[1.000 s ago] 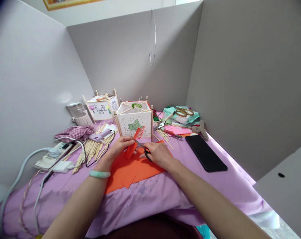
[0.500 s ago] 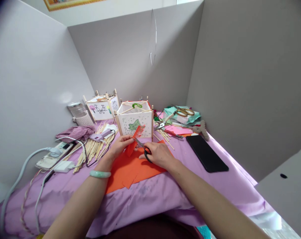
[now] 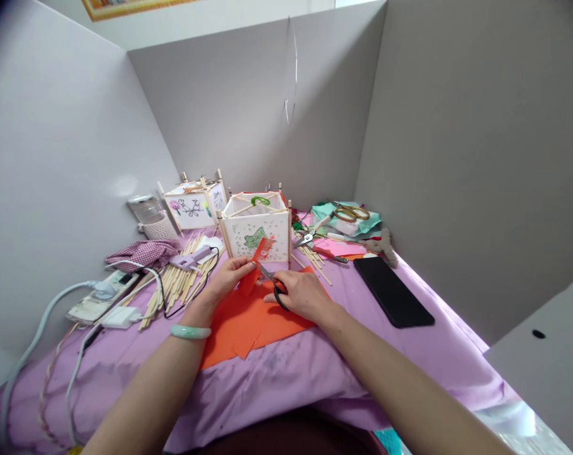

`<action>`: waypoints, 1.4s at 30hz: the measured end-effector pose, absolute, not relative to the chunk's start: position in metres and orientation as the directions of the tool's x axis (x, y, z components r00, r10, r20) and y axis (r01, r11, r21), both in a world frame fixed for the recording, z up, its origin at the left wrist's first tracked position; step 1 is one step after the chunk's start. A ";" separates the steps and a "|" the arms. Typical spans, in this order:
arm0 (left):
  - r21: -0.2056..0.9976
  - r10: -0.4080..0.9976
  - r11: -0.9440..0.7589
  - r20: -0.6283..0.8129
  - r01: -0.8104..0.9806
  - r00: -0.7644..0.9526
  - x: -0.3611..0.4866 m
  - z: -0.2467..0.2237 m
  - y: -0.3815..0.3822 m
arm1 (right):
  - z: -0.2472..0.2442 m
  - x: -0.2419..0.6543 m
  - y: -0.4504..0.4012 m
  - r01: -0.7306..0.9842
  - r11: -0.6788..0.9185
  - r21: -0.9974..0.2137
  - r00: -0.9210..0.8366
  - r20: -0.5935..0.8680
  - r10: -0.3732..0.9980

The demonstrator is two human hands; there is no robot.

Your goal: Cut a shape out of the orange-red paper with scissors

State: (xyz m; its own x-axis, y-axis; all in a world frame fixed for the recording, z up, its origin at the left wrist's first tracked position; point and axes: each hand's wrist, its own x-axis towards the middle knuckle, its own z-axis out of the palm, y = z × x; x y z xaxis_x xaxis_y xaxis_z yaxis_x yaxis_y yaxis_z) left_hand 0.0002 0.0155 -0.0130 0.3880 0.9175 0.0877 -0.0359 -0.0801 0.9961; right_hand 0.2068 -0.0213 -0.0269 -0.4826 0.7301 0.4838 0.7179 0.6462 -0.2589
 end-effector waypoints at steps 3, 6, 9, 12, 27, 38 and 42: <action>0.995 0.907 -0.076 0.094 -0.059 0.411 0.001 -0.013 0.015 | -0.027 0.207 -0.021 0.723 0.642 -0.256 -0.483 0.477 0.734; 0.996 0.902 -0.061 0.083 -0.066 0.423 0.000 -0.012 0.014 | -0.027 0.206 -0.020 0.730 0.636 -0.250 -0.478 0.477 0.738; 0.997 0.905 -0.051 0.069 -0.055 0.420 0.000 -0.011 0.013 | -0.028 0.206 -0.020 0.735 0.633 -0.245 -0.480 0.471 0.740; 0.998 0.912 -0.048 0.063 -0.046 0.406 0.000 -0.010 0.013 | -0.028 0.207 -0.019 0.737 0.629 -0.245 -0.477 0.471 0.742; 0.999 0.900 -0.034 0.048 -0.040 0.434 -0.001 -0.010 0.012 | -0.028 0.207 -0.021 0.751 0.620 -0.229 -0.471 0.472 0.745; 1.000 0.860 0.008 -0.004 -0.006 0.510 0.002 -0.007 0.006 | -0.029 0.204 -0.021 0.715 0.640 -0.283 -0.475 0.475 0.741; 1.000 0.855 0.013 -0.006 -0.011 0.518 0.001 -0.008 0.007 | -0.029 0.205 -0.020 0.720 0.637 -0.277 -0.475 0.473 0.742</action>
State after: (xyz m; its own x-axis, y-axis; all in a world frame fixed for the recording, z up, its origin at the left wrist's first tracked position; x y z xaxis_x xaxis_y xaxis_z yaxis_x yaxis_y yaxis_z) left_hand 0.0010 0.0068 -0.0083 0.5182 0.8553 -0.0056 -0.0109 0.0131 0.9999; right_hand 0.2046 -0.0199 -0.0292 -0.4751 0.7422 0.4727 0.7196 0.6369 -0.2766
